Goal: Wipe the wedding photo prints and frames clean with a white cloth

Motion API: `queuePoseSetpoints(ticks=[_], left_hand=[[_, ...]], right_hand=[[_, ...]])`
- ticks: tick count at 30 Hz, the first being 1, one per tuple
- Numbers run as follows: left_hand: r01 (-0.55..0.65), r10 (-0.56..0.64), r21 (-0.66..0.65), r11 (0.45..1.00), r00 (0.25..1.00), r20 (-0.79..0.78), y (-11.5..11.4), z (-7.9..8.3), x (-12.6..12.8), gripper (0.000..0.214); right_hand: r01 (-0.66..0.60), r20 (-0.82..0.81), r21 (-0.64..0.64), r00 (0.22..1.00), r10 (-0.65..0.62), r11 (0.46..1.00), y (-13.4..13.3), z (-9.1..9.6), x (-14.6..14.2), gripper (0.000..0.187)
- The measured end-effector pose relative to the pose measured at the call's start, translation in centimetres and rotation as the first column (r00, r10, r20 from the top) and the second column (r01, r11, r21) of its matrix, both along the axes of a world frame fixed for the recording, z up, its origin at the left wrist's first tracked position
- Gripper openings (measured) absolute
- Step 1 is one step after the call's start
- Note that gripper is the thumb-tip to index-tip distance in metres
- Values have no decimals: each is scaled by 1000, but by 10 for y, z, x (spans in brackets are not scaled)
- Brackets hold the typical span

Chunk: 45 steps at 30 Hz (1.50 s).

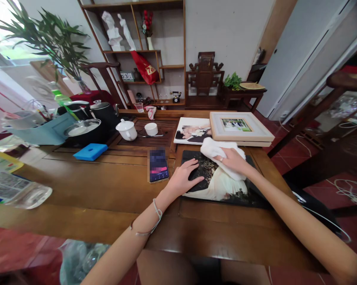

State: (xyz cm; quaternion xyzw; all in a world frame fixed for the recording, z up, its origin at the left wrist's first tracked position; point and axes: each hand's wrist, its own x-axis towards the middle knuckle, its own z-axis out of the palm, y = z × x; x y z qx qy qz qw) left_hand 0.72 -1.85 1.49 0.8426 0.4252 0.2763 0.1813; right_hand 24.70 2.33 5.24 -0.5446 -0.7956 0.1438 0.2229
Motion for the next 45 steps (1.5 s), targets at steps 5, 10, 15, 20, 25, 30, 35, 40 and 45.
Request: queuePoseSetpoints(ticks=[5, 10, 15, 20, 25, 30, 35, 40, 45], left_hand=[[-16, 15, 7, 1000, 999, 39, 1, -2, 1, 44], [7, -11, 46, 999, 996, 92, 4, -3, 0, 31], [30, -36, 53, 998, 994, 108, 6, -2, -2, 34], [17, -24, 79, 997, 995, 93, 6, -5, -2, 31], [7, -16, 63, 998, 989, 144, 7, -6, 0, 30], [-36, 29, 28, 999, 973, 228, 8, 0, -2, 32], [-39, 30, 36, 999, 975, 222, 8, 2, -4, 34], [26, -32, 72, 997, 995, 89, 8, -4, -4, 24], [23, -33, 97, 995, 995, 97, 9, -9, -5, 19]], right_hand=[[39, 220, 180, 972, -79, 983, -34, -17, 4, 51], [-185, 365, 256, 927, 83, 949, -118, -23, -49, 58], [-359, 334, 188, 899, 284, 914, -152, -19, -55, 61], [-153, 288, 179, 953, 97, 972, -90, -13, -23, 54], [3, 430, 233, 897, -105, 972, -60, -9, -40, 46], [-173, 526, 290, 851, -5, 941, -116, -16, -88, 55], [-422, 446, 219, 845, 294, 880, -152, -16, -78, 63], [-354, 233, 165, 921, 312, 921, -118, -15, -14, 57], [-208, 282, 140, 946, 162, 968, -59, -13, 35, 50]])
